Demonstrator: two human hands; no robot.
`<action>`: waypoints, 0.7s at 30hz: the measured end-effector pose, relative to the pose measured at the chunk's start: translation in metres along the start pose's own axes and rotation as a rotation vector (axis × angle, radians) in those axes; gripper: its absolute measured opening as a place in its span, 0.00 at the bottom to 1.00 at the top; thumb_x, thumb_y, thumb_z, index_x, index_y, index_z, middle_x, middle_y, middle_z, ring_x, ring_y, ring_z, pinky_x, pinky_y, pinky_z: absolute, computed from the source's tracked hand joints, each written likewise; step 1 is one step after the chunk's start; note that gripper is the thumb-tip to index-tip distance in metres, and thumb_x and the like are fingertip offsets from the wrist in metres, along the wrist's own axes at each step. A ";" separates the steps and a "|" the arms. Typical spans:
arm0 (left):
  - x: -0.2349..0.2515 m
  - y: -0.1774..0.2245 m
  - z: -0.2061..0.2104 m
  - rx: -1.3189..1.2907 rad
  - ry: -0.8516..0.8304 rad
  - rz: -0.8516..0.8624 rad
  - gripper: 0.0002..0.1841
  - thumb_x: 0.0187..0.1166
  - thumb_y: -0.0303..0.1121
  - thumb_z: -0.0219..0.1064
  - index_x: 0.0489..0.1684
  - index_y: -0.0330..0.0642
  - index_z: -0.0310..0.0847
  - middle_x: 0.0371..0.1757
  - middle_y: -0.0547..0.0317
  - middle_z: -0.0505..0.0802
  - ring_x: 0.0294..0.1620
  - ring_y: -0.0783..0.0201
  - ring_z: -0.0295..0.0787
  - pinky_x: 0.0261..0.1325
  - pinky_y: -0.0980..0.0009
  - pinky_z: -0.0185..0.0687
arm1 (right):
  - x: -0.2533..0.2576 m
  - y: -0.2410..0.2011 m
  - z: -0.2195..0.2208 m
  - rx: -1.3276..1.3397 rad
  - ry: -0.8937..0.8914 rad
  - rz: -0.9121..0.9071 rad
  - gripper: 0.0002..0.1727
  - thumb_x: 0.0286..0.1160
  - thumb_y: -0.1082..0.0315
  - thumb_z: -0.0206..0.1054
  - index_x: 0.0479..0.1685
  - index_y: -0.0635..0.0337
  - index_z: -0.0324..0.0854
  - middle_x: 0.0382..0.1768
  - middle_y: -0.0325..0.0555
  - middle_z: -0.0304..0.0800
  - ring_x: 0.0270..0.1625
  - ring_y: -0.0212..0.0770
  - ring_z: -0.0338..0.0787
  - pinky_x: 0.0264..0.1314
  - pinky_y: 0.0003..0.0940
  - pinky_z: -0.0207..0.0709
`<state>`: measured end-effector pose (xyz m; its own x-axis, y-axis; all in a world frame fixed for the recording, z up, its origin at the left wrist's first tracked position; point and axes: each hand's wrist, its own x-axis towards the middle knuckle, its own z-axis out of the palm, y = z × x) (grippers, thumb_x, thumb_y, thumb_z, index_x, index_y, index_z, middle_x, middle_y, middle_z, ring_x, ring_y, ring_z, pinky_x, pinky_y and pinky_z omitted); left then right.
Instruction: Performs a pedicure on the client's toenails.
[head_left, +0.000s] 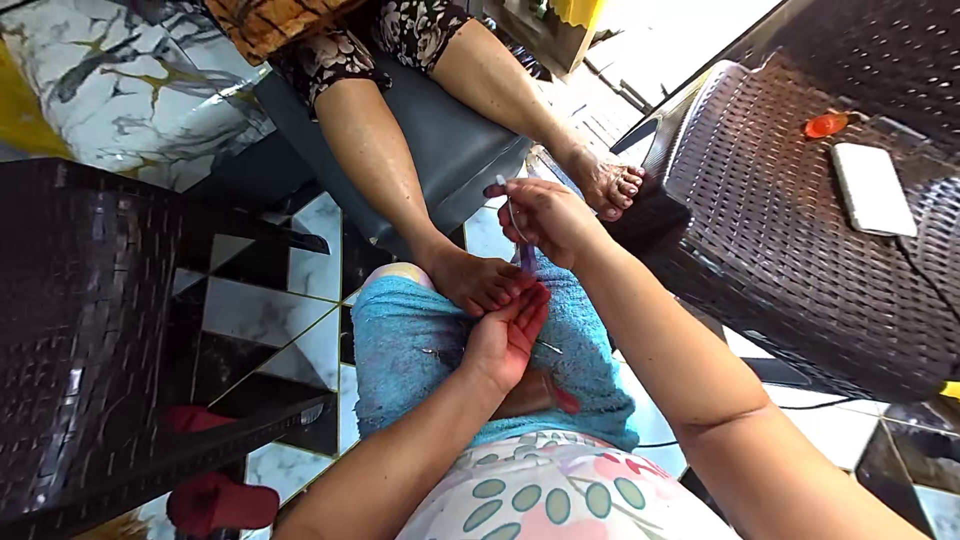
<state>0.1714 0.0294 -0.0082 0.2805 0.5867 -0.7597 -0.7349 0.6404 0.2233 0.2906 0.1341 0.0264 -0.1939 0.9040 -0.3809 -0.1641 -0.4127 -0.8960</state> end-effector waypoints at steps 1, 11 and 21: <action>0.000 0.001 0.002 -0.004 0.014 -0.021 0.17 0.94 0.32 0.46 0.55 0.32 0.81 0.45 0.47 0.95 0.46 0.58 0.96 0.56 0.68 0.90 | 0.002 0.000 0.000 0.051 0.021 -0.044 0.23 0.97 0.60 0.42 0.63 0.63 0.80 0.24 0.39 0.83 0.18 0.29 0.78 0.22 0.22 0.74; -0.001 0.004 -0.003 -0.094 0.079 0.035 0.14 0.92 0.29 0.47 0.50 0.32 0.80 0.44 0.47 0.93 0.45 0.58 0.94 0.56 0.67 0.89 | -0.028 0.003 -0.004 -0.732 -0.079 -0.131 0.09 0.88 0.65 0.63 0.51 0.61 0.83 0.24 0.45 0.83 0.20 0.36 0.81 0.24 0.33 0.78; 0.001 0.002 -0.004 -0.095 0.038 0.082 0.09 0.88 0.23 0.52 0.52 0.32 0.78 0.46 0.46 0.93 0.48 0.56 0.94 0.60 0.64 0.89 | -0.059 0.027 -0.011 -0.995 -0.016 -0.333 0.05 0.73 0.67 0.75 0.42 0.56 0.88 0.35 0.40 0.89 0.35 0.34 0.87 0.41 0.38 0.85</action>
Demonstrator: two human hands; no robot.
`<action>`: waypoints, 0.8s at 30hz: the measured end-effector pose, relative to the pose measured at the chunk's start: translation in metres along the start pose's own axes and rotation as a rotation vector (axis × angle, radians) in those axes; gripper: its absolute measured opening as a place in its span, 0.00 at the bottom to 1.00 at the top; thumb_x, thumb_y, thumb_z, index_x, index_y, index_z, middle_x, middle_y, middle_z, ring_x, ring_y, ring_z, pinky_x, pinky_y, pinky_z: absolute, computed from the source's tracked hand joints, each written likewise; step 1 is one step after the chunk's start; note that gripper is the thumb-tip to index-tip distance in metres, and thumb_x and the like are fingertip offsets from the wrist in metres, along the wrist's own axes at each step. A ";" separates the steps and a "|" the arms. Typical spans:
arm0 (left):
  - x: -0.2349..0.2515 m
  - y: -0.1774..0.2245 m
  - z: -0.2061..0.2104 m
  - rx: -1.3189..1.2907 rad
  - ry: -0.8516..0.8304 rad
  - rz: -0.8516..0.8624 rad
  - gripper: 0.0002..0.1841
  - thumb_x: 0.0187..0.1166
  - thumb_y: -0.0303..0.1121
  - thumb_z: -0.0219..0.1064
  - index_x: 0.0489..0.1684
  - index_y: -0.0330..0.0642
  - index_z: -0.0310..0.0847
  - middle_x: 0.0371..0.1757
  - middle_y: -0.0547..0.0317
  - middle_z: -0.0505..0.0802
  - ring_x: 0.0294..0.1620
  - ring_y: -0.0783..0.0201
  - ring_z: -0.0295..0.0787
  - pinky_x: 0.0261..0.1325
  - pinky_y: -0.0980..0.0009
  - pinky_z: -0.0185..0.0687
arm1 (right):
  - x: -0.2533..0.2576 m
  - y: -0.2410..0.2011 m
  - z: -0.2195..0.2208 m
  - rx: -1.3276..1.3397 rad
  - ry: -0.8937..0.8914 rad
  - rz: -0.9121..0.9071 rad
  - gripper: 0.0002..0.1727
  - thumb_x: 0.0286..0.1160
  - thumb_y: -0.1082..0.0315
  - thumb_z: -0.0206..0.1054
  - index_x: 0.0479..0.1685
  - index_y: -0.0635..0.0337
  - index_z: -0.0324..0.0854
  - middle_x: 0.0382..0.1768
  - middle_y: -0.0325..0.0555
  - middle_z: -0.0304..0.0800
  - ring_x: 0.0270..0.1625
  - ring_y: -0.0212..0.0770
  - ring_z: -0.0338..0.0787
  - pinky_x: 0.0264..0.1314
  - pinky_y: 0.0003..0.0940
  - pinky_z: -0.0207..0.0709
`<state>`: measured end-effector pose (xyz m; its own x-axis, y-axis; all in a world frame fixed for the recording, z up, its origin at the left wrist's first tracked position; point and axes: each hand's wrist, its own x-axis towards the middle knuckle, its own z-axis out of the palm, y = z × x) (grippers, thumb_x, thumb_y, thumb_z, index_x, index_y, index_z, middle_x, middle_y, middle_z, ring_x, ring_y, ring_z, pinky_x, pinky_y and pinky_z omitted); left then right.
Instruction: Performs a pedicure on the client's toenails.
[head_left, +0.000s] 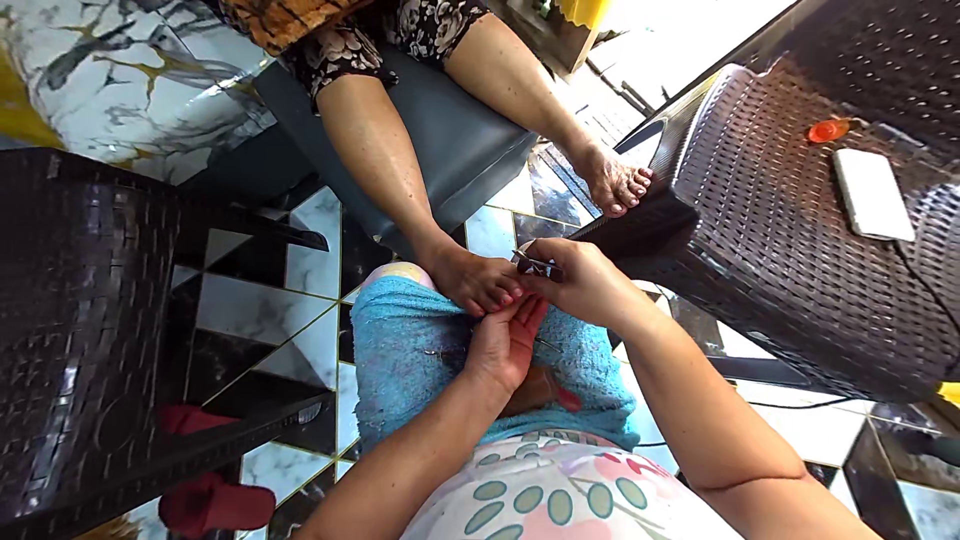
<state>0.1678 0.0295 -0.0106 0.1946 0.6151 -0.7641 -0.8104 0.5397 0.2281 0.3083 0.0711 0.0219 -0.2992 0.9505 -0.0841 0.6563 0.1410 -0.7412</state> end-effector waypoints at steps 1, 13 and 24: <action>0.000 0.000 -0.001 -0.020 -0.027 -0.006 0.09 0.89 0.24 0.51 0.51 0.33 0.78 0.45 0.46 0.92 0.48 0.55 0.94 0.60 0.63 0.89 | -0.004 -0.001 0.004 -0.012 0.022 -0.010 0.05 0.73 0.67 0.74 0.42 0.56 0.87 0.37 0.39 0.89 0.37 0.34 0.88 0.43 0.37 0.86; 0.003 0.000 -0.010 -0.082 -0.126 -0.051 0.13 0.91 0.25 0.48 0.43 0.34 0.80 0.38 0.48 0.92 0.39 0.59 0.94 0.53 0.68 0.91 | 0.000 -0.010 -0.013 0.963 -0.014 0.067 0.20 0.96 0.56 0.43 0.58 0.54 0.80 0.25 0.37 0.82 0.14 0.25 0.71 0.14 0.18 0.68; 0.000 0.008 -0.016 -0.053 -0.130 -0.064 0.12 0.90 0.22 0.47 0.47 0.33 0.80 0.40 0.47 0.92 0.40 0.59 0.93 0.54 0.69 0.90 | 0.060 -0.012 -0.039 0.531 -0.274 -0.206 0.12 0.89 0.68 0.60 0.52 0.68 0.86 0.23 0.41 0.89 0.17 0.26 0.80 0.18 0.21 0.75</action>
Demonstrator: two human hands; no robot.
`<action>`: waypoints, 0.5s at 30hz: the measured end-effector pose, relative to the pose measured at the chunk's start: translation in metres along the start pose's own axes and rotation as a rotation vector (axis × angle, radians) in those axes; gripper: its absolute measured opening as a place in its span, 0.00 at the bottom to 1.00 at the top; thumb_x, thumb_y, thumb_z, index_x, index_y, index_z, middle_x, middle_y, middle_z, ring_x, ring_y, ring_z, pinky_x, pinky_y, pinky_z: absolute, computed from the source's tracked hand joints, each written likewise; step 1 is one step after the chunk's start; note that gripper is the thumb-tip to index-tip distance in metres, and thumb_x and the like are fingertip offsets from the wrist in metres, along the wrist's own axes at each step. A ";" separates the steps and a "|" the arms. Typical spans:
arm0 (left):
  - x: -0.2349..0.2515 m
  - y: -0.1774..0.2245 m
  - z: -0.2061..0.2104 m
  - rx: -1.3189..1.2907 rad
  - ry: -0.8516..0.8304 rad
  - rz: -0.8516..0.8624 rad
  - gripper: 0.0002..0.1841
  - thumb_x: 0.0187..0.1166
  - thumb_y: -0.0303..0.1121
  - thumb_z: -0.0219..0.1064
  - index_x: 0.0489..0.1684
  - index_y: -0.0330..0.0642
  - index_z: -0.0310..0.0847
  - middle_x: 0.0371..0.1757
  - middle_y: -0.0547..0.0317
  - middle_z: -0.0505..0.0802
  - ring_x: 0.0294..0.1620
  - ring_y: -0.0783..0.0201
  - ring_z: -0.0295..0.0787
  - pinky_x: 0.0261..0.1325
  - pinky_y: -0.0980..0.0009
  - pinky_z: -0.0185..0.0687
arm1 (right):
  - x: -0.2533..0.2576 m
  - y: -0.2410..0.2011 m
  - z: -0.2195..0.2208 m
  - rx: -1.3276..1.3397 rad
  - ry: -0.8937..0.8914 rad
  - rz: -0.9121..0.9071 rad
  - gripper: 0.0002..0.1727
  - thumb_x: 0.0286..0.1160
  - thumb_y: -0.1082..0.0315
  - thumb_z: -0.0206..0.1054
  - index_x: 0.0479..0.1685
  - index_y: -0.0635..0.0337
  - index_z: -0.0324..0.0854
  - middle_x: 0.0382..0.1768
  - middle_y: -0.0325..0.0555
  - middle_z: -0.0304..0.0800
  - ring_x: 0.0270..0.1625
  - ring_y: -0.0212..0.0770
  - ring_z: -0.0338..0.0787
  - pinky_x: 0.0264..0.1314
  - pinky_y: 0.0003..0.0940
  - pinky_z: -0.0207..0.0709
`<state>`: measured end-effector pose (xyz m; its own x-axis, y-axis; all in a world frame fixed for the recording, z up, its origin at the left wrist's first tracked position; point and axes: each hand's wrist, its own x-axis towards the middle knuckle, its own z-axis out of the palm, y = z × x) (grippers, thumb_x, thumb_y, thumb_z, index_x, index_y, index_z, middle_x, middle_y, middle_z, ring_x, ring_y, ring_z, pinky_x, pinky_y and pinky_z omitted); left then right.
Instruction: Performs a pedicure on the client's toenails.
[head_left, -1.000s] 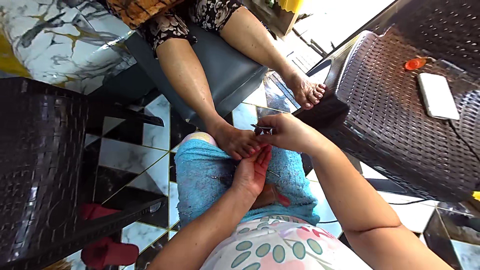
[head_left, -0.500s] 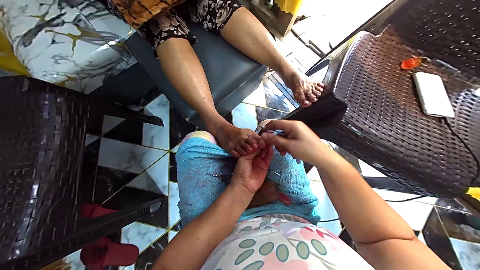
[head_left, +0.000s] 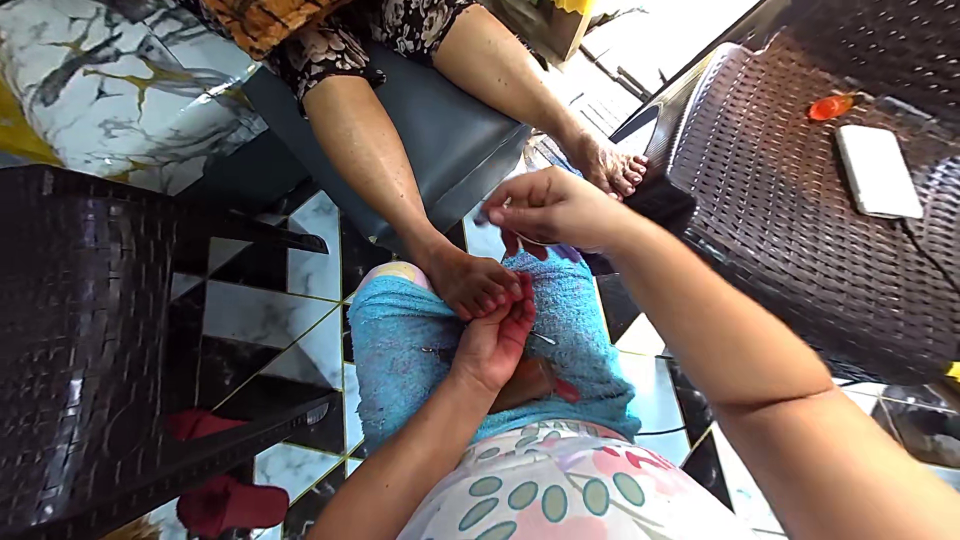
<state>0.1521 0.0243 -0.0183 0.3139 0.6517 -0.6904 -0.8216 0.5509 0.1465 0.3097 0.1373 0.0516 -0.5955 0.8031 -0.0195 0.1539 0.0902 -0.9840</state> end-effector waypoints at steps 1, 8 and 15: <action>0.000 0.001 0.001 -0.011 -0.003 -0.007 0.12 0.90 0.22 0.48 0.46 0.33 0.80 0.40 0.47 0.92 0.40 0.59 0.94 0.54 0.69 0.90 | -0.003 -0.006 -0.010 -0.084 -0.141 0.055 0.11 0.87 0.70 0.62 0.48 0.67 0.89 0.24 0.41 0.91 0.18 0.26 0.82 0.20 0.22 0.78; 0.002 -0.001 0.003 -0.025 -0.024 -0.022 0.10 0.89 0.21 0.49 0.46 0.34 0.79 0.43 0.49 0.92 0.44 0.60 0.94 0.57 0.70 0.89 | 0.002 -0.022 -0.018 -0.400 -0.514 0.458 0.10 0.84 0.72 0.66 0.43 0.66 0.93 0.23 0.45 0.91 0.19 0.31 0.83 0.25 0.26 0.79; 0.005 -0.001 -0.001 -0.018 -0.034 -0.008 0.09 0.87 0.20 0.53 0.46 0.35 0.81 0.46 0.49 0.92 0.46 0.59 0.94 0.58 0.70 0.89 | 0.021 -0.027 -0.013 -0.494 -0.589 0.574 0.11 0.84 0.69 0.67 0.43 0.64 0.93 0.24 0.44 0.91 0.19 0.31 0.81 0.25 0.25 0.75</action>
<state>0.1544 0.0266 -0.0224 0.3358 0.6650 -0.6670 -0.8275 0.5466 0.1283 0.3036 0.1593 0.0798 -0.6058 0.3893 -0.6939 0.7805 0.1216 -0.6132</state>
